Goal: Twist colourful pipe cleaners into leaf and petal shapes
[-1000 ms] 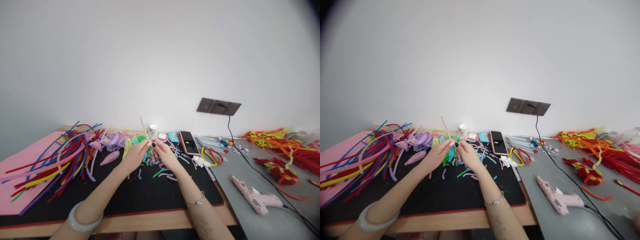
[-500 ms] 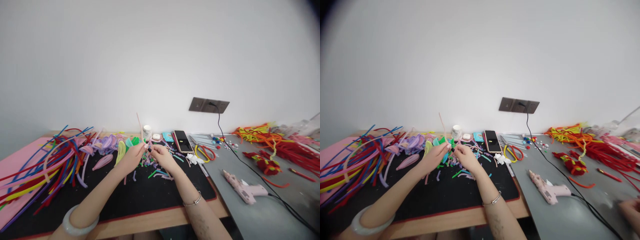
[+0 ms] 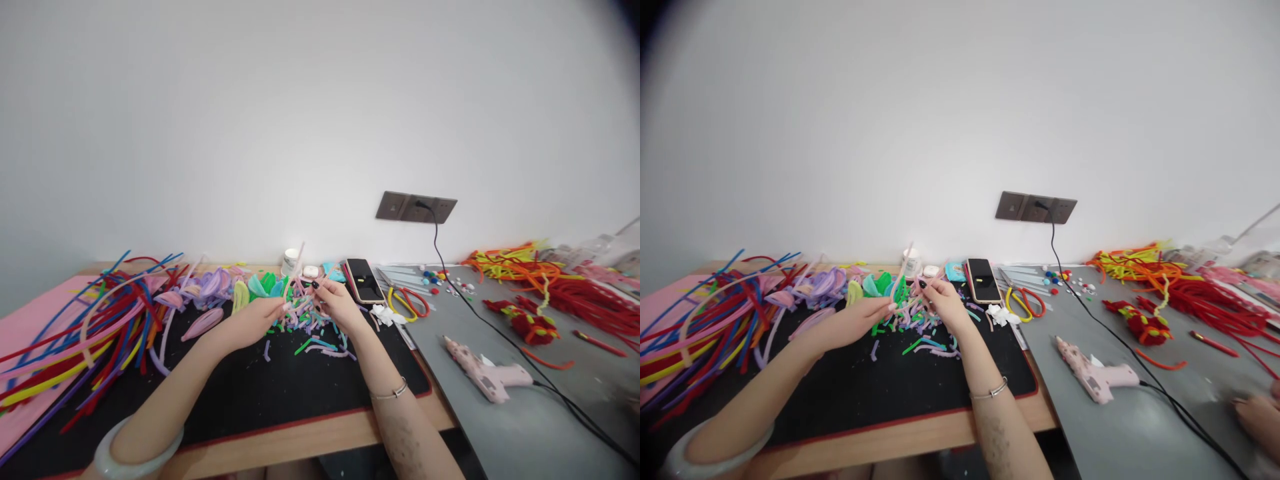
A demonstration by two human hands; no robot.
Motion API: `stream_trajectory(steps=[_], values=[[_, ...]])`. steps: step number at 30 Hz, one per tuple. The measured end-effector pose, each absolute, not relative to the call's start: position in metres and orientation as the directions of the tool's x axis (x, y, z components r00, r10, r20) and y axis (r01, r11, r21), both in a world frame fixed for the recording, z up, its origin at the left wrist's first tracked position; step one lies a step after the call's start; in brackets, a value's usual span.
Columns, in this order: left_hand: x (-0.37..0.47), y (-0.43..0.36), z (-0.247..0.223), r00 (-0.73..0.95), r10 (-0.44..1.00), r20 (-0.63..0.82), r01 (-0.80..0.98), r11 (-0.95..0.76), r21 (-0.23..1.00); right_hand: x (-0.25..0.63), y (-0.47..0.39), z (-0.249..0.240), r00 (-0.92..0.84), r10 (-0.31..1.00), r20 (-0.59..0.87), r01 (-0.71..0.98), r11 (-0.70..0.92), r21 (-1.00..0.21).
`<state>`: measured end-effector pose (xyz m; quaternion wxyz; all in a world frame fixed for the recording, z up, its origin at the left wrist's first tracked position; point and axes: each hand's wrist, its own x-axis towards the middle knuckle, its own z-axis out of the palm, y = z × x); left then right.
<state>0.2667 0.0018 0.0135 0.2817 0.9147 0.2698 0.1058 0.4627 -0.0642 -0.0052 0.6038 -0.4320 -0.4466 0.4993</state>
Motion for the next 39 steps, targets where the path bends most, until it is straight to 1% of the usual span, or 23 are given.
stream_trajectory(steps=[2, 6, 11, 18, 21, 26, 32, 39], values=[[0.266, 0.0, 0.012, 0.858, 0.513, -0.009, 0.428, -0.705, 0.566, 0.463, -0.061, -0.009, 0.152, 0.982, 0.114, -0.16, 0.139, -0.977], [0.267, -0.002, 0.01, 0.884, 0.459, -0.089, 0.428, -0.717, 0.551, 0.465, -0.06, -0.011, 0.152, 0.983, 0.101, -0.137, 0.122, -0.983], [0.269, -0.004, 0.009, 0.897, 0.424, -0.125, 0.426, -0.756, 0.497, 0.465, -0.06, -0.012, 0.135, 0.987, 0.088, -0.122, 0.104, -0.987], [0.272, -0.006, 0.006, 0.894, 0.419, -0.157, 0.438, -0.751, 0.494, 0.465, -0.056, -0.018, 0.196, 0.972, 0.127, -0.05, 0.14, -0.989], [0.271, -0.005, 0.003, 0.904, 0.408, -0.128, 0.414, -0.758, 0.504, 0.465, -0.055, -0.02, 0.257, 0.958, 0.126, -0.032, 0.139, -0.99], [0.268, -0.003, -0.007, 0.907, 0.422, -0.017, 0.367, -0.768, 0.524, 0.467, -0.052, -0.023, 0.364, 0.92, 0.147, -0.06, 0.181, -0.982], [0.269, -0.004, -0.015, 0.877, 0.48, 0.029, 0.397, -0.757, 0.519, 0.471, -0.049, -0.029, 0.388, 0.899, 0.204, -0.06, 0.246, -0.967], [0.271, -0.007, -0.017, 0.827, 0.561, 0.048, 0.491, -0.76, 0.426, 0.47, -0.052, -0.023, 0.379, 0.919, 0.11, -0.195, 0.196, -0.961]])
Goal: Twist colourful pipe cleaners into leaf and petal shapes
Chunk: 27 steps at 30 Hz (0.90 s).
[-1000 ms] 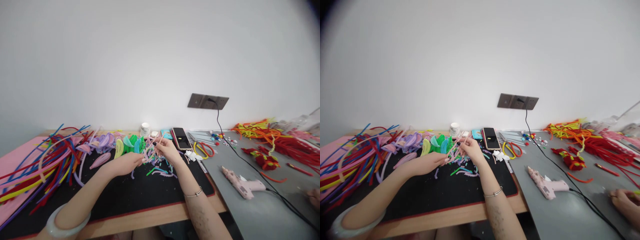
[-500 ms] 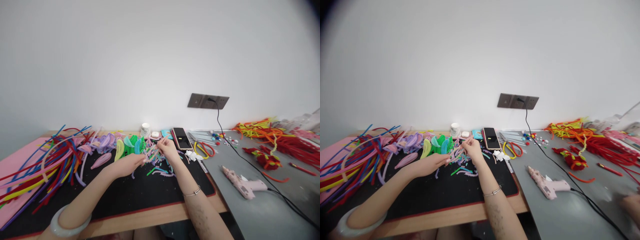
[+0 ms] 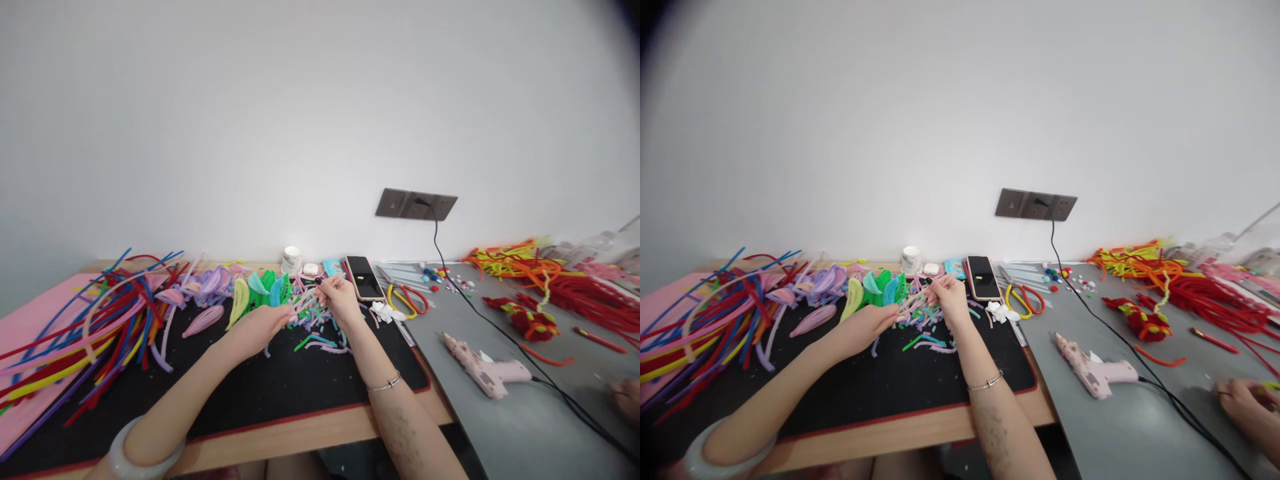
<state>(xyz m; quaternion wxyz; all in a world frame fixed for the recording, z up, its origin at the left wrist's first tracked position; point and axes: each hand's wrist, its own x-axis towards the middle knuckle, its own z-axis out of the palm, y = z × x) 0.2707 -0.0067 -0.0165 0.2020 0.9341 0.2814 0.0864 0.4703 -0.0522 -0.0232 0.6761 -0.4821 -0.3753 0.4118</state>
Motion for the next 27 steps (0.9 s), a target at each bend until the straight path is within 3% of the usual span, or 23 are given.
stream_trajectory(steps=[7, 14, 27], values=[[0.2725, -0.0091, -0.0138, 0.825, 0.565, 0.014, 0.525, -0.776, 0.349, 0.4717, -0.0554, -0.0167, 0.406, 0.905, 0.129, -0.172, 0.214, -0.962], [0.276, -0.0134, -0.0107, 0.806, 0.591, 0.027, 0.558, -0.774, 0.3, 0.4704, -0.0527, -0.021, 0.494, 0.815, 0.301, -0.008, 0.351, -0.937], [0.2771, -0.0157, -0.0076, 0.792, 0.61, 0.03, 0.585, -0.771, 0.251, 0.4668, -0.0508, -0.0187, 0.539, 0.807, 0.241, -0.19, 0.395, -0.899]])
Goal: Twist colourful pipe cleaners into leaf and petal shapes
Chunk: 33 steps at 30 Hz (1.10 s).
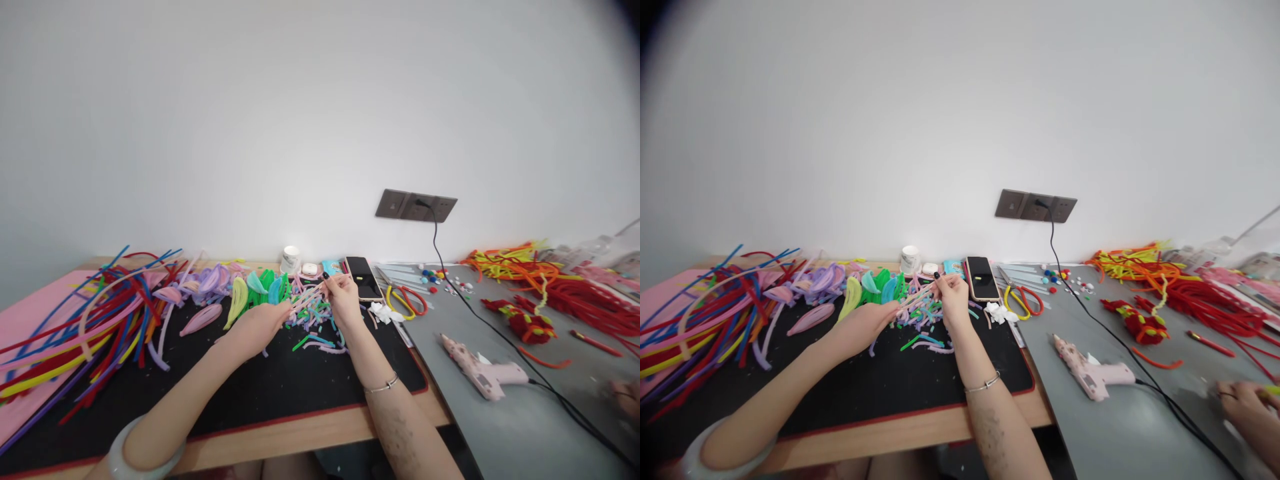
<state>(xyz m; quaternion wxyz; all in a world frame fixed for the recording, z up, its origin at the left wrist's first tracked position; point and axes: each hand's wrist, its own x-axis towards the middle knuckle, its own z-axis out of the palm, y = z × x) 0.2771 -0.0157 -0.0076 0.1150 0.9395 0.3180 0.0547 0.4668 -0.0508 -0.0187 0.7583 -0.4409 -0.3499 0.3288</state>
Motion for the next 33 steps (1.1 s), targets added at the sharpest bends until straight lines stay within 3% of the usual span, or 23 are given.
stream_trajectory(steps=[16, 20, 25, 27, 29, 33], values=[[0.26, -0.005, 0.003, 0.809, 0.588, -0.021, 0.582, -0.795, 0.169, 0.48, -0.057, -0.012, 0.445, 0.894, 0.057, -0.363, 0.238, -0.901], [0.256, -0.008, 0.013, 0.791, 0.612, -0.024, 0.602, -0.77, 0.209, 0.48, -0.057, -0.011, 0.478, 0.873, 0.094, -0.228, 0.226, -0.947], [0.252, -0.011, 0.022, 0.811, 0.584, -0.034, 0.565, -0.766, 0.307, 0.484, -0.058, -0.012, 0.483, 0.836, 0.261, 0.072, 0.259, -0.963], [0.251, -0.01, 0.021, 0.823, 0.567, -0.038, 0.543, -0.766, 0.344, 0.485, -0.057, -0.012, 0.479, 0.823, 0.305, 0.108, 0.29, -0.951], [0.251, -0.007, 0.02, 0.841, 0.54, -0.028, 0.508, -0.77, 0.387, 0.485, -0.057, -0.012, 0.479, 0.828, 0.292, 0.03, 0.317, -0.948], [0.254, -0.002, 0.023, 0.85, 0.527, 0.028, 0.449, -0.75, 0.486, 0.483, -0.057, -0.007, 0.44, 0.878, 0.188, -0.342, 0.357, -0.869]])
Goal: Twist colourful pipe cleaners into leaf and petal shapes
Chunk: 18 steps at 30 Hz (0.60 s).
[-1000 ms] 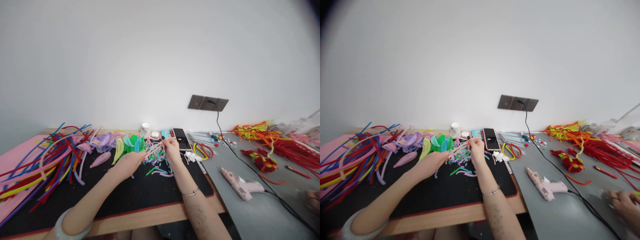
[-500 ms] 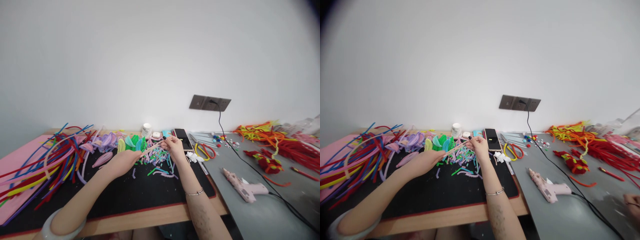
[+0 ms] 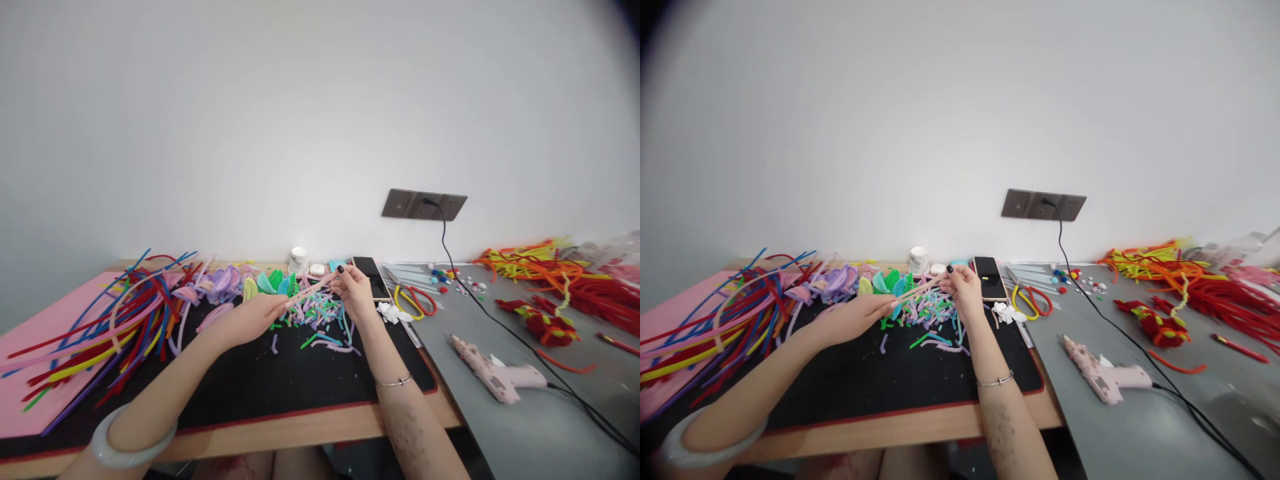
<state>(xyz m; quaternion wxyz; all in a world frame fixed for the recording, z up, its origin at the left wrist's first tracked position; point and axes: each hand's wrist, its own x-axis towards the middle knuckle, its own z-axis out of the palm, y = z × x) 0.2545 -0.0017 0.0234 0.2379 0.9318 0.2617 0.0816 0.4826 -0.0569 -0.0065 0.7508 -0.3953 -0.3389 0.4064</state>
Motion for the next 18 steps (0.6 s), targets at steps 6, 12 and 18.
stream_trajectory(steps=[6, 12, 18], values=[[0.268, -0.01, 0.042, 0.823, 0.566, 0.037, 0.333, -0.535, 0.777, 0.468, -0.061, -0.006, 0.124, 0.975, 0.186, -0.486, 0.223, -0.845], [0.279, -0.02, 0.038, 0.847, 0.512, -0.144, 0.269, -0.179, 0.946, 0.452, -0.064, -0.009, 0.088, 0.97, 0.228, -0.355, 0.245, -0.902], [0.286, -0.011, 0.026, 0.801, 0.573, -0.172, 0.266, -0.084, 0.96, 0.448, -0.063, -0.007, 0.188, 0.969, 0.157, -0.377, 0.219, -0.9]])
